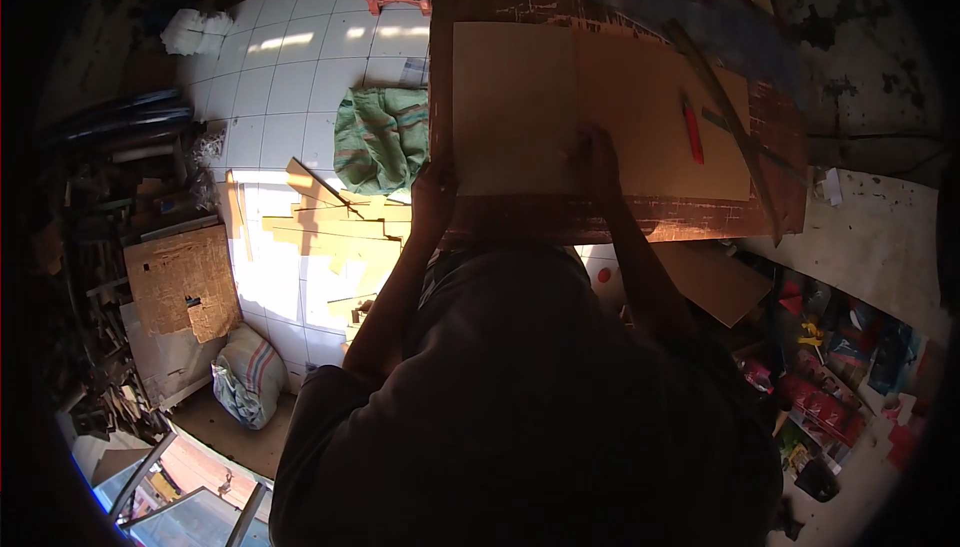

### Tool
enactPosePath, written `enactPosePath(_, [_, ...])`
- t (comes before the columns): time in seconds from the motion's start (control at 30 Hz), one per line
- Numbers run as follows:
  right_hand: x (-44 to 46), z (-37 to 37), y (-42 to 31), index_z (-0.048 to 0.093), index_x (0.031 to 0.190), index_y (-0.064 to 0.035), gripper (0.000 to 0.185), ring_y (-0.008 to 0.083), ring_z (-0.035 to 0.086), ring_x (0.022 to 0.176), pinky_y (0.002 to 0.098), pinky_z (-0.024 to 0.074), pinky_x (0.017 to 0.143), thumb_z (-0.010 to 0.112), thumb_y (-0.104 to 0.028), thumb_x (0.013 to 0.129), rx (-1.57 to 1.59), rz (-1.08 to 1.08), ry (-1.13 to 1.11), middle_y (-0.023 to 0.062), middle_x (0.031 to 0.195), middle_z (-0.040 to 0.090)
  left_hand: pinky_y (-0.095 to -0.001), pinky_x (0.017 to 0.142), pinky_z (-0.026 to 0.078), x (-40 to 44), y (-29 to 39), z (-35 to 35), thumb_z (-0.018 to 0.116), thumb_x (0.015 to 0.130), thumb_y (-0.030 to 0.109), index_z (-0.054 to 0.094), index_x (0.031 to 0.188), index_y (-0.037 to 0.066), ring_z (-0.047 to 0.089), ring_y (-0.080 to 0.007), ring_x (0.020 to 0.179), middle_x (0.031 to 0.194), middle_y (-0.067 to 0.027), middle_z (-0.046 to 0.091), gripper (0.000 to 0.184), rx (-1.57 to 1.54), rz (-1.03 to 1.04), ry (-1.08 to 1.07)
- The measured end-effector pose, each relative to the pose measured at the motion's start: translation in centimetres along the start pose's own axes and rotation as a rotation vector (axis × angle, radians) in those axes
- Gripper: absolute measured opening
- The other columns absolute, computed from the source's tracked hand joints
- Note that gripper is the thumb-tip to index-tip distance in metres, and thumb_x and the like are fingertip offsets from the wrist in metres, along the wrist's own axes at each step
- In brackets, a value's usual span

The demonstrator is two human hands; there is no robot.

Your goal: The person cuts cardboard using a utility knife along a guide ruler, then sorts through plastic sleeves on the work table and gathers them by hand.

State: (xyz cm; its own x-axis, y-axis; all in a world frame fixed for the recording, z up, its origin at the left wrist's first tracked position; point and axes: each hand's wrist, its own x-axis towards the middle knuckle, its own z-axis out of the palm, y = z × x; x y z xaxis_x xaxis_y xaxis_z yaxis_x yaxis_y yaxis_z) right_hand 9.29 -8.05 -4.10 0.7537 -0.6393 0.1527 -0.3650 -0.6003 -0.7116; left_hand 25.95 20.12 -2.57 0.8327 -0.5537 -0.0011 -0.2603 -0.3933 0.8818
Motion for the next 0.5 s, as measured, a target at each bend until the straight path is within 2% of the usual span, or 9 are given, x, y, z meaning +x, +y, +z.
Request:
enactPosePath(0.13, [-0.8, -2.5, 0.1, 0.060, 0.133, -0.0104, 0.056, 0.0268, 0.061, 0.109, 0.0393, 0.0517, 0.097, 0.080, -0.011, 0.081, 0.140, 0.041, -0.167, 0.0109, 0.119, 0.059, -0.0386, 0.072, 0.055, -0.4, -0.4, 0.0, 0.067, 0.084, 0.001, 0.066, 0.117, 0.002, 0.067, -0.0293, 0.081, 0.094, -0.0157, 0.064, 0.032, 0.034, 0.070, -0.010])
enactPosePath(0.23, [-1.9, -3.9, 0.0, 0.061, 0.135, -0.0140, 0.054, 0.0287, 0.058, 0.121, 0.0408, 0.0486, 0.104, 0.076, -0.007, 0.084, 0.156, -0.083, -0.255, 0.0110, 0.129, 0.059, -0.0409, 0.078, 0.054, -1.0, -0.4, -0.1, 0.070, 0.084, 0.002, 0.065, 0.117, 0.002, 0.065, -0.0309, 0.088, 0.101, -0.0163, 0.062, 0.033, 0.060, 0.049, -0.058])
enactPosePath(0.27, [-2.2, -4.4, -0.1, 0.062, 0.135, -0.0139, 0.053, 0.0301, 0.055, 0.125, 0.0420, 0.0463, 0.107, 0.076, -0.008, 0.083, -0.037, -0.223, -0.255, 0.0104, 0.135, 0.058, -0.0409, 0.078, 0.054, -1.0, -0.5, -0.1, 0.070, 0.084, 0.002, 0.065, 0.117, 0.002, 0.065, -0.0309, 0.088, 0.101, -0.0163, 0.062, 0.033, 0.063, 0.047, -0.062])
enactPosePath(0.3, [-2.4, -4.8, -0.4, 0.063, 0.134, -0.0138, 0.052, 0.0315, 0.052, 0.130, 0.0433, 0.0440, 0.111, 0.076, -0.009, 0.083, -0.228, -0.365, -0.254, 0.0098, 0.141, 0.056, -0.0425, 0.083, 0.053, -0.9, -1.0, -0.2, 0.072, 0.083, 0.004, 0.064, 0.122, 0.003, 0.062, -0.0326, 0.095, 0.107, -0.0168, 0.060, 0.040, 0.178, 0.160, -0.061])
enactPosePath(0.33, [-2.9, -5.2, -0.8, 0.063, 0.134, -0.0138, 0.052, 0.0315, 0.052, 0.130, 0.0433, 0.0440, 0.111, 0.076, -0.009, 0.083, -0.217, -0.365, -0.258, 0.0098, 0.141, 0.056, -0.0441, 0.088, 0.052, -0.9, -1.1, -0.6, 0.073, 0.082, 0.005, 0.062, 0.128, 0.004, 0.060, -0.0342, 0.102, 0.113, -0.0174, 0.058, 0.047, 0.297, 0.271, -0.058])
enactPosePath(0.37, [-3.6, -5.4, -1.3, 0.063, 0.134, -0.0139, 0.053, 0.0323, 0.050, 0.132, 0.0444, 0.0423, 0.112, 0.076, -0.013, 0.083, -0.272, -0.328, -0.281, 0.0093, 0.144, 0.055, -0.0441, 0.088, 0.052, -1.2, -1.1, -0.9, 0.073, 0.082, 0.005, 0.062, 0.128, 0.004, 0.060, -0.0342, 0.102, 0.113, -0.0174, 0.058, 0.047, 0.312, 0.262, -0.056])
enactPosePath(0.43, [-4.7, -5.1, -1.7, 0.064, 0.134, -0.0141, 0.053, 0.0332, 0.048, 0.134, 0.0455, 0.0405, 0.113, 0.077, -0.018, 0.083, -0.306, -0.300, -0.315, 0.0087, 0.146, 0.054, -0.0462, 0.095, 0.049, -1.7, -0.2, -1.6, 0.076, 0.081, 0.009, 0.054, 0.142, 0.009, 0.053, -0.0375, 0.113, 0.122, -0.0162, 0.054, 0.065, 0.356, 0.233, -0.085])
enactPosePath(0.47, [-5.0, -5.0, -1.7, 0.064, 0.134, -0.0138, 0.052, 0.0325, 0.048, 0.135, 0.0458, 0.0388, 0.114, 0.076, -0.024, 0.083, -0.312, -0.308, -0.286, 0.0090, 0.145, 0.055, -0.0496, 0.100, 0.046, -1.9, -1.4, -1.7, 0.078, 0.080, 0.014, 0.046, 0.150, 0.013, 0.048, -0.0384, 0.123, 0.134, -0.0138, 0.050, 0.077, 0.390, 0.208, -0.147])
enactPosePath(0.5, [-5.2, -5.0, -1.5, 0.064, 0.133, -0.0136, 0.053, 0.0319, 0.047, 0.136, 0.0461, 0.0370, 0.115, 0.075, -0.029, 0.084, -0.323, -0.315, -0.255, 0.0092, 0.144, 0.056, -0.0496, 0.100, 0.046, -2.0, -1.2, -2.1, 0.078, 0.080, 0.014, 0.046, 0.150, 0.013, 0.048, -0.0384, 0.123, 0.134, -0.0138, 0.050, 0.077, 0.398, 0.202, -0.142])
